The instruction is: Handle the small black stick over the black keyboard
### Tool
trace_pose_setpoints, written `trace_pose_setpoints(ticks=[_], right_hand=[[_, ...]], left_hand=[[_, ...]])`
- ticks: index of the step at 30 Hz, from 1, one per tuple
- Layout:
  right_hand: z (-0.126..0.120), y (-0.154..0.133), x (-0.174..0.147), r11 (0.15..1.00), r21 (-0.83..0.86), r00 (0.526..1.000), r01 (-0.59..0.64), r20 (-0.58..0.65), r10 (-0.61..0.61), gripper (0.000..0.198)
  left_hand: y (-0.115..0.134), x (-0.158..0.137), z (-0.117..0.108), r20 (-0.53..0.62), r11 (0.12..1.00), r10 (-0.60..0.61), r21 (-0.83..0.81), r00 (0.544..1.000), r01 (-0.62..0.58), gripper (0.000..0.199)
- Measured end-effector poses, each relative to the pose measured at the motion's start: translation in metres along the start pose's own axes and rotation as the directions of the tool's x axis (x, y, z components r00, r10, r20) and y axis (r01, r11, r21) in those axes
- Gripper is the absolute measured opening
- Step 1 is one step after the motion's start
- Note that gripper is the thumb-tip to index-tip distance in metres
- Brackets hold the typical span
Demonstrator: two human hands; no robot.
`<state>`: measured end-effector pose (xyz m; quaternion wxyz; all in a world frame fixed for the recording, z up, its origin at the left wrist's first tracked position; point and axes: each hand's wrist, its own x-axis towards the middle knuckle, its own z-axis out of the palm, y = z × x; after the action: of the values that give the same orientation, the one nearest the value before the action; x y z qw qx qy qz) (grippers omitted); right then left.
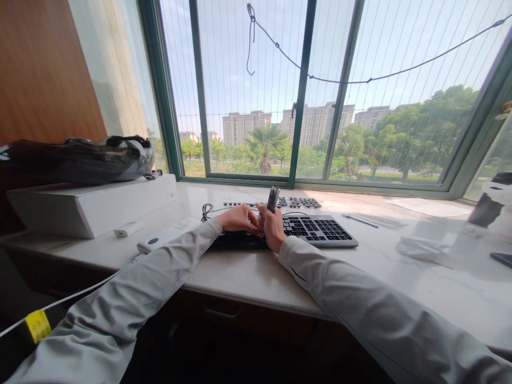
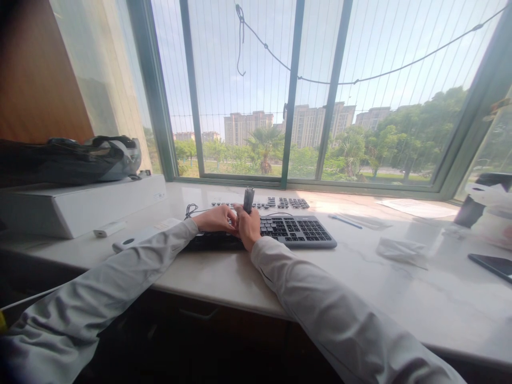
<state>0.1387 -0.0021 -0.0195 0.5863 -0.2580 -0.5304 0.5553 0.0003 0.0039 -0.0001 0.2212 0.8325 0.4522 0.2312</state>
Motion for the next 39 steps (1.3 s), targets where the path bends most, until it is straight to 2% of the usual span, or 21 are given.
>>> trace_pose_setpoints(ticks=[7,10,17,25,28,30,33,35,37,39], right_hand=[[-0.001,-0.001,-0.003,0.998,0.042,0.999,0.039,0.000,-0.039,0.033],[-0.001,0.002,-0.003,0.997,-0.011,0.997,0.079,-0.001,-0.079,0.032],[-0.003,0.011,0.001,0.975,-0.122,0.980,0.187,0.088,-0.177,0.030],[-0.001,-0.003,-0.001,0.980,-0.070,0.980,0.187,0.077,-0.181,0.034],[-0.003,-0.011,0.002,0.940,-0.190,0.959,0.285,0.048,-0.281,0.038],[-0.007,-0.016,0.004,0.844,-0.379,0.920,0.378,0.049,-0.390,0.041],[-0.015,-0.023,0.005,0.574,-0.680,0.859,0.456,0.169,-0.483,0.040],[-0.020,-0.027,0.005,0.368,-0.810,0.849,0.458,0.274,-0.452,0.034],[-0.024,-0.030,0.004,0.183,-0.882,0.858,0.435,0.344,-0.381,0.027],[-0.027,-0.032,0.004,0.051,-0.916,0.879,0.399,0.366,-0.307,0.025]], left_hand=[[0.000,0.000,0.000,-0.001,1.000,0.027,0.012,1.000,-0.027,0.032],[0.001,0.000,0.000,0.005,1.000,0.030,-0.001,1.000,-0.030,0.029],[0.001,-0.001,0.001,0.008,1.000,0.024,-0.012,1.000,-0.023,0.023],[0.002,-0.002,-0.007,0.023,0.998,0.022,0.052,0.999,-0.023,0.034],[0.003,-0.002,-0.008,0.013,0.999,0.020,0.049,1.000,-0.021,0.038],[0.003,-0.001,-0.008,-0.030,0.999,0.030,0.045,0.999,-0.028,0.038],[0.000,0.000,-0.008,-0.115,1.000,0.017,0.023,0.993,-0.015,0.037],[-0.001,0.000,-0.008,-0.160,1.000,-0.018,-0.013,0.987,0.016,0.037],[-0.001,-0.002,-0.008,-0.189,0.998,-0.038,-0.057,0.981,0.028,0.035],[0.000,-0.002,-0.009,-0.216,0.996,-0.037,-0.085,0.976,0.019,0.034]])
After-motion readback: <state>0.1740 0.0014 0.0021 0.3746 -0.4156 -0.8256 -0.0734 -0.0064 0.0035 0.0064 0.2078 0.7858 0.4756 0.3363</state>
